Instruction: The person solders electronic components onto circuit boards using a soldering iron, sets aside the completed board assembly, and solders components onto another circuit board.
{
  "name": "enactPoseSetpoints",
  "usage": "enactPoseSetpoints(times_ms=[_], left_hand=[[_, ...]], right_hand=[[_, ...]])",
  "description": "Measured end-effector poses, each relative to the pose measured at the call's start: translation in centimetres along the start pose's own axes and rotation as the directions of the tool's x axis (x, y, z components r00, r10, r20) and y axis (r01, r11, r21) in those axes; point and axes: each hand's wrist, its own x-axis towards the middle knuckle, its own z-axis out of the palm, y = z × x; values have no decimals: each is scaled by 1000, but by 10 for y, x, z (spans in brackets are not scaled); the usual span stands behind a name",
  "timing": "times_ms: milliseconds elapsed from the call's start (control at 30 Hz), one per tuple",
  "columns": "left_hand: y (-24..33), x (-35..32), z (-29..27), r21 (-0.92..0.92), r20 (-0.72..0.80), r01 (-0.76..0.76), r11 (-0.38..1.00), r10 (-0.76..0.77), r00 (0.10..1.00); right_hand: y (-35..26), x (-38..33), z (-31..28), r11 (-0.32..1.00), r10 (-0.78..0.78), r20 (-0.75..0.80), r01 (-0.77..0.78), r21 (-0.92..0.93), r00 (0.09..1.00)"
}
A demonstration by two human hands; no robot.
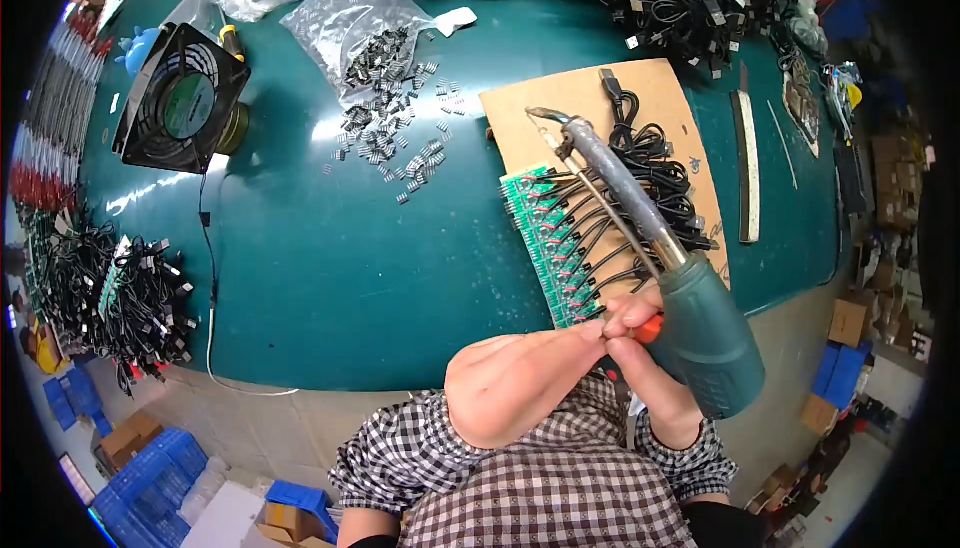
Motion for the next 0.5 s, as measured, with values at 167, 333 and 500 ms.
enactPoseSetpoints(times_ms=[167, 333, 500], left_hand=[[-1, -1, -10, 3, 123, -17, 1000, 17, 992], [0, 0, -7, -90, 62, -14, 996, 20, 998], [13, 3, -6, -285, 66, 212, 935, -202, 977]], right_hand=[[-9, 0, 0, 996, 33, -6, -33, -86, 999], [-5, -1, -3, 958, -32, 37, 41, -285, 999], [-9, -1, -1, 964, 48, -14, -50, -261, 999]])
